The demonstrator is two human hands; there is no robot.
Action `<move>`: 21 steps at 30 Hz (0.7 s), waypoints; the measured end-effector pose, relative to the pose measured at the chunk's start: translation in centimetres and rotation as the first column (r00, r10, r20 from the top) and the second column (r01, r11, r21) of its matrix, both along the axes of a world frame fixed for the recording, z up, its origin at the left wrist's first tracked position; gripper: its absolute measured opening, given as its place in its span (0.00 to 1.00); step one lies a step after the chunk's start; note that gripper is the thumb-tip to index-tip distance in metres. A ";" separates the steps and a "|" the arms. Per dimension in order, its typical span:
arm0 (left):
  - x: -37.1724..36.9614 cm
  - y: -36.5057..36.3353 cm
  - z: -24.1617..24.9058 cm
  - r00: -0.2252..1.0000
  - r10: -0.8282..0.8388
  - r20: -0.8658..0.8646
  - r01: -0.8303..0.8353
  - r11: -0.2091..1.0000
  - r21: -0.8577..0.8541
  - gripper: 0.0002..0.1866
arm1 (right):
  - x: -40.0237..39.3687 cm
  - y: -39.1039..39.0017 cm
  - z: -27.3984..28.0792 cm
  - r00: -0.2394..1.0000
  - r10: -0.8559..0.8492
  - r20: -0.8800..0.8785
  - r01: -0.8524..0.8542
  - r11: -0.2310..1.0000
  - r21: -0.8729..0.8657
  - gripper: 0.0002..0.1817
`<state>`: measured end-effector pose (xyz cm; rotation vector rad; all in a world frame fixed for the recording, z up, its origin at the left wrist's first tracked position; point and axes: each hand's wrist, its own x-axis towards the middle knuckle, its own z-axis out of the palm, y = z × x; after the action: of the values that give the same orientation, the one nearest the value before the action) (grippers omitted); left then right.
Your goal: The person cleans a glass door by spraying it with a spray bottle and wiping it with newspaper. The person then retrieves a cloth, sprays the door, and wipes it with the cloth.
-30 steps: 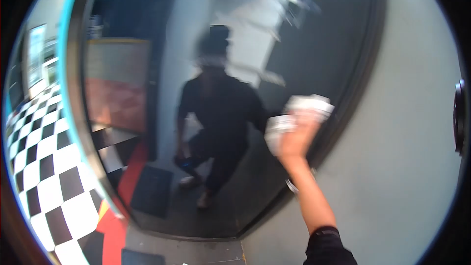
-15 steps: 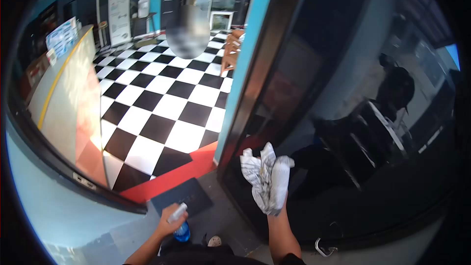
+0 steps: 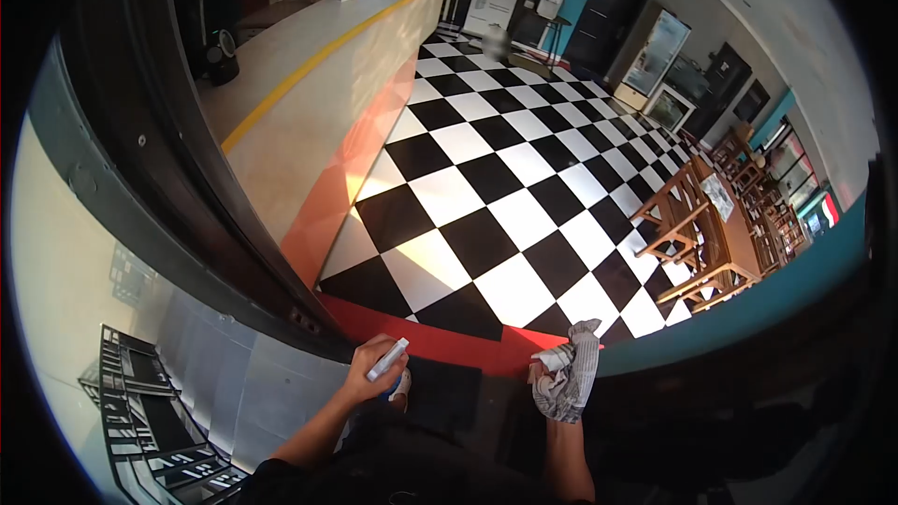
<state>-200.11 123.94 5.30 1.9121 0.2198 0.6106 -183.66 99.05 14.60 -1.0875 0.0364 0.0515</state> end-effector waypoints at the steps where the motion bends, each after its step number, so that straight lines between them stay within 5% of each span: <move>1: 1.1 1.4 0.9 1.000 0.010 -0.003 -0.010 1.000 0.015 0.05 | 2.5 0.4 -2.4 0.969 0.248 -0.012 -0.230 0.912 0.339 0.24; 2: 2.1 3.0 1.7 1.000 0.013 -0.025 -0.013 1.000 -0.005 0.05 | 5.0 0.9 -4.8 0.873 0.486 -0.023 -0.374 0.700 0.609 0.24; 5: 4.4 6.8 1.8 1.000 0.005 -0.008 -0.006 1.000 -0.020 0.05 | 9.8 5.1 -9.2 0.777 0.614 0.137 -0.602 0.662 0.447 0.22; 7: 6.0 8.0 2.3 0.998 0.035 0.053 -0.035 0.999 0.006 0.05 | 11.4 9.2 -6.3 0.773 0.632 0.057 -0.583 0.671 0.458 0.22; 10: 7.9 10.3 1.6 0.998 0.071 -0.002 -0.071 0.997 -0.036 0.05 | 15.2 12.5 -5.3 0.632 0.679 -0.373 -0.123 0.563 0.817 0.19; 11: 8.5 10.8 1.7 0.994 0.105 -0.002 -0.105 0.993 -0.061 0.07 | 16.1 14.1 -4.0 0.691 0.585 -0.425 -0.300 0.767 0.567 0.19; 13: 10.3 12.0 0.9 0.988 0.151 0.025 -0.149 0.987 -0.064 0.08 | 19.4 16.9 -4.9 0.696 0.675 -0.245 -0.601 0.734 0.316 0.25; 14: 11.0 12.6 0.5 0.984 0.173 0.034 -0.170 0.983 -0.066 0.08 | 20.5 18.9 -4.3 0.625 0.745 -0.233 -0.553 0.634 0.541 0.30; 16: 12.5 13.8 0.4 0.970 0.237 -0.053 -0.241 0.967 -0.085 0.09 | 22.3 23.5 -1.5 0.617 0.780 -0.102 -0.748 0.622 0.230 0.31; 17: 13.2 14.2 0.2 0.955 0.285 -0.076 -0.292 0.951 -0.104 0.08 | 24.3 24.9 -1.9 0.553 0.833 -0.032 -0.814 0.548 0.191 0.30; 20: 15.9 14.4 0.3 0.875 0.480 -0.062 -0.483 0.875 -0.037 0.06 | 30.8 32.9 -6.0 0.581 0.813 0.020 -0.812 0.579 0.072 0.28; 21: 16.5 14.3 1.9 0.834 0.549 -0.060 -0.551 0.834 -0.025 0.06 | 30.5 36.3 -2.0 0.284 0.950 0.127 -0.958 0.277 0.072 0.30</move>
<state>-183.60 138.28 7.18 1.8204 0.8342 0.9290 -153.14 135.34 12.57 -0.8159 -0.7161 1.1490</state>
